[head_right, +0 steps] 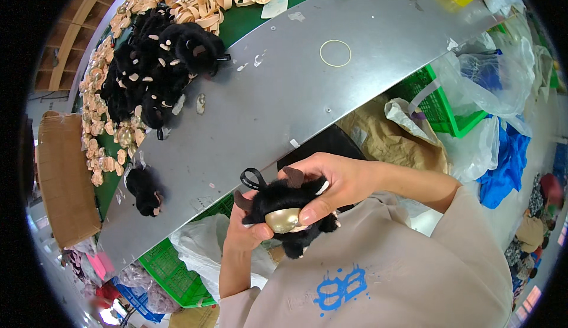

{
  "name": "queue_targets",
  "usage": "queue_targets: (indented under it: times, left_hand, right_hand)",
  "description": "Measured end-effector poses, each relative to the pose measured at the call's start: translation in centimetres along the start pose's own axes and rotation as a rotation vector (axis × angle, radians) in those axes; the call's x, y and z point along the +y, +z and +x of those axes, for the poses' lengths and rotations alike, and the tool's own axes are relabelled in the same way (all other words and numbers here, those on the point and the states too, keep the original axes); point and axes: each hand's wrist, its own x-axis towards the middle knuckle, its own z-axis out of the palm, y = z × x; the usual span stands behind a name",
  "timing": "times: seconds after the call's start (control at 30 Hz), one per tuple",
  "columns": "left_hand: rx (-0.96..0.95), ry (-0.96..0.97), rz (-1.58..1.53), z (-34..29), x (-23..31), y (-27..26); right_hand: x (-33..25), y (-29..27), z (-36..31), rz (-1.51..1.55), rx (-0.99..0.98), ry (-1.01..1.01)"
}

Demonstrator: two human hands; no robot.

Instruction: The person repeatedly picks up black plush toy bodies and wooden face parts, inserts the face into the plush, and secures it with a rubber band. The finished units are placed on the table. The process is repeated for multiple items.

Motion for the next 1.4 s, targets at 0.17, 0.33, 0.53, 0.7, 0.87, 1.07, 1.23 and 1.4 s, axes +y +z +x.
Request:
queue_targets:
  times: [0.17,0.33,0.53,0.7,0.87,1.07,1.23,1.4]
  left_hand:
    - [0.085,0.176,0.214,0.9,0.4,1.7]
    - [0.144,0.265,0.434,2.1,0.8,2.0]
    - [0.172,0.381,0.553,2.0,1.4,2.8]
    - [0.08,0.61,0.476,1.4,0.5,2.6]
    - [0.097,0.781,0.378,1.3,-0.2,3.5]
    - [0.127,0.908,0.651,1.4,1.2,3.3]
    - [0.136,0.87,0.704,0.9,1.2,3.3]
    - [0.162,0.914,0.699,0.9,0.5,3.1]
  right_hand:
    - [0.3,-1.0,-0.4,-0.006,-0.023,0.056]
    - [0.2,-0.7,-0.2,0.128,-0.045,0.083]
    - [-0.4,0.4,-1.0,-0.073,-0.024,0.01]
    - [-1.8,3.2,-0.5,-0.367,-0.012,-0.218]
    - [-1.4,4.0,-0.1,-0.452,0.0,-0.43]
    - [0.2,3.9,0.4,-0.478,0.065,-0.62]
    - [1.3,4.8,0.2,-0.543,0.158,-0.694]
    - [1.4,5.4,0.9,-0.529,0.159,-0.73]
